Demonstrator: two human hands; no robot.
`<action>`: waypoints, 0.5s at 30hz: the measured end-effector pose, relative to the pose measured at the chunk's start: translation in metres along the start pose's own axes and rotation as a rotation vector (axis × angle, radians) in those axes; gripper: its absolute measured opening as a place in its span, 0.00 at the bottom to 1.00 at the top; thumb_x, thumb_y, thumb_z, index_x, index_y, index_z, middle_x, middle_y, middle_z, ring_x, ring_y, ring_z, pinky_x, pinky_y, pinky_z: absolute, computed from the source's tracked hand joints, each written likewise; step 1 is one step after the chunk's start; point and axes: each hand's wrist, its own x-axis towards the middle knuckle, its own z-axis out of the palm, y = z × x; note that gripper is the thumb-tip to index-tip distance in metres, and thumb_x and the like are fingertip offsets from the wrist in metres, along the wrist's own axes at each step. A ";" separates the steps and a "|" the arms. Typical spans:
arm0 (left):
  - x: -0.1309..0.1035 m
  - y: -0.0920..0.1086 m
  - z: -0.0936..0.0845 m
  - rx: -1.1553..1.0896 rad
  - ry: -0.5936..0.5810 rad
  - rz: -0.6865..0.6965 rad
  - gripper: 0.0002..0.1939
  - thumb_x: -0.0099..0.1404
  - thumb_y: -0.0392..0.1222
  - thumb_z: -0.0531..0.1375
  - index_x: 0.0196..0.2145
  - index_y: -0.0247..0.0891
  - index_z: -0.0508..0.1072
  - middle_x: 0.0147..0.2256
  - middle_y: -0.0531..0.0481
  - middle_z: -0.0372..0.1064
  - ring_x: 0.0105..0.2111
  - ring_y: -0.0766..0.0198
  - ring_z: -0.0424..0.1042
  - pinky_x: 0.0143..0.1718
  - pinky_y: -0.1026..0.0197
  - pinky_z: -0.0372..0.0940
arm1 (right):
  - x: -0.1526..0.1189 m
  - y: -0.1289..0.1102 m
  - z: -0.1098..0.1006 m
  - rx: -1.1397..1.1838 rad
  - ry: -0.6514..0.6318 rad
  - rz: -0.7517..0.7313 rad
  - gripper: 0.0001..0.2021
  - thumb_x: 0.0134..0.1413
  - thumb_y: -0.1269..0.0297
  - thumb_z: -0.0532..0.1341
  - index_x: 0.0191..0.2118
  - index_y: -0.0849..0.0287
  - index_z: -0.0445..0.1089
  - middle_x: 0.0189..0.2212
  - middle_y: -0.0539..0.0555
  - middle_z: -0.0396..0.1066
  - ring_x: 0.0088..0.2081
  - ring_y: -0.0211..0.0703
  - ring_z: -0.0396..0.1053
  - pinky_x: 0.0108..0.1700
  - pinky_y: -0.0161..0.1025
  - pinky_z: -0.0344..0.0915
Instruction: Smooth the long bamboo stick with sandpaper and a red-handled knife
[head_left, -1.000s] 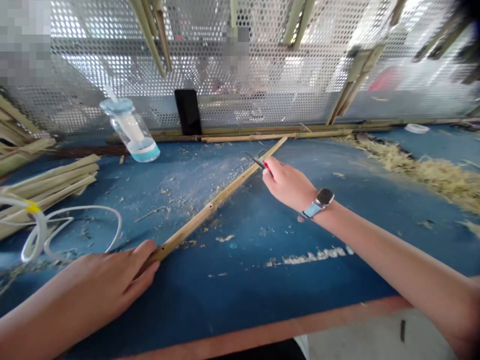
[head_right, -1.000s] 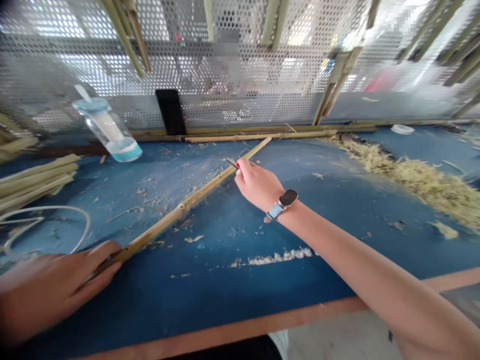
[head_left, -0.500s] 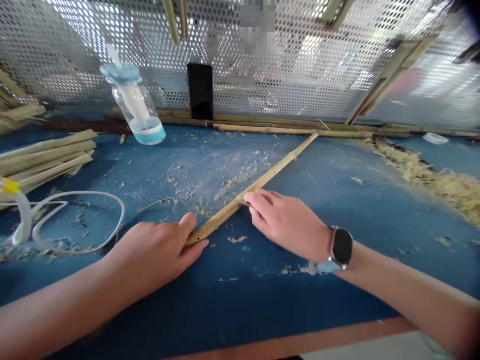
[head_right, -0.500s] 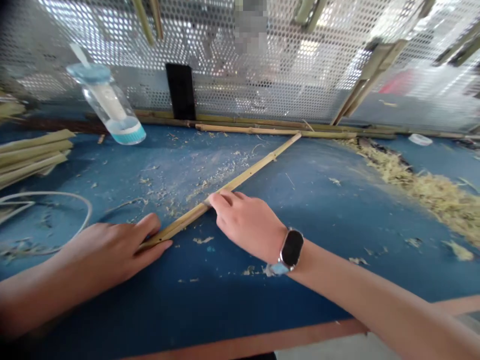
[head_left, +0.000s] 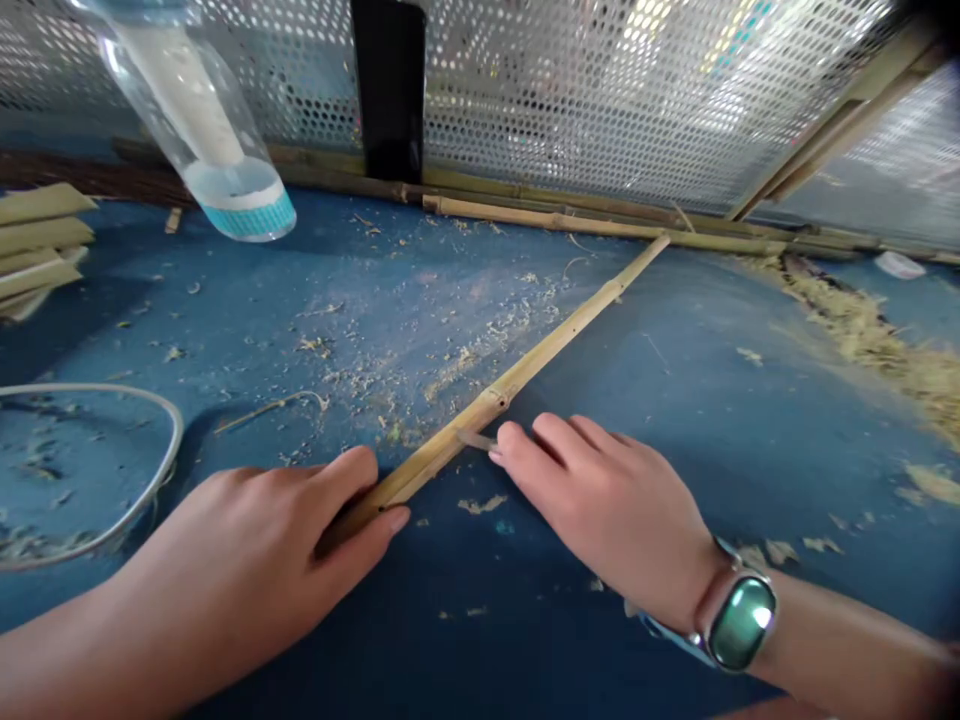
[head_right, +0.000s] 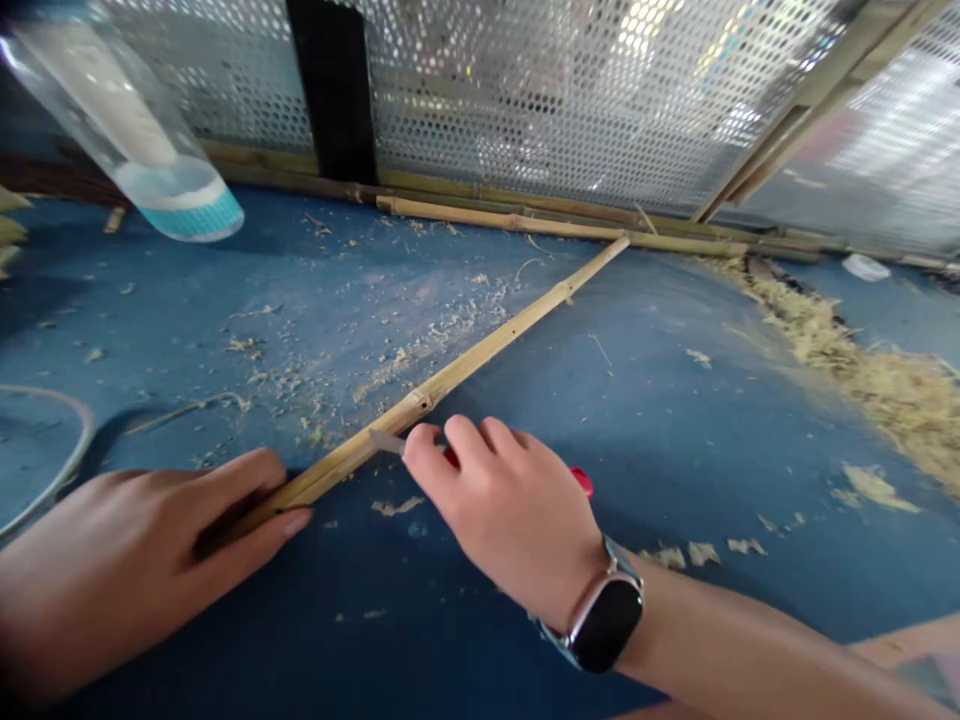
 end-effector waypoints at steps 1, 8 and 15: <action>0.000 -0.003 0.003 -0.012 0.026 0.009 0.28 0.61 0.74 0.46 0.32 0.52 0.71 0.20 0.53 0.74 0.21 0.52 0.71 0.26 0.55 0.47 | 0.000 -0.001 0.000 0.007 -0.001 -0.008 0.08 0.70 0.70 0.57 0.47 0.57 0.74 0.29 0.52 0.70 0.29 0.42 0.64 0.30 0.41 0.58; -0.004 -0.014 0.019 0.009 0.120 0.046 0.26 0.64 0.73 0.47 0.31 0.54 0.72 0.14 0.57 0.65 0.15 0.57 0.64 0.22 0.56 0.45 | 0.002 -0.002 -0.004 -0.004 0.023 -0.016 0.10 0.69 0.73 0.55 0.43 0.54 0.74 0.27 0.51 0.69 0.26 0.41 0.62 0.28 0.42 0.58; -0.007 -0.016 0.023 0.016 0.136 0.042 0.23 0.64 0.72 0.51 0.32 0.53 0.71 0.17 0.57 0.71 0.16 0.58 0.67 0.23 0.56 0.45 | 0.002 -0.012 -0.003 0.072 -0.002 0.022 0.16 0.75 0.57 0.52 0.40 0.56 0.73 0.28 0.54 0.69 0.29 0.44 0.62 0.29 0.43 0.58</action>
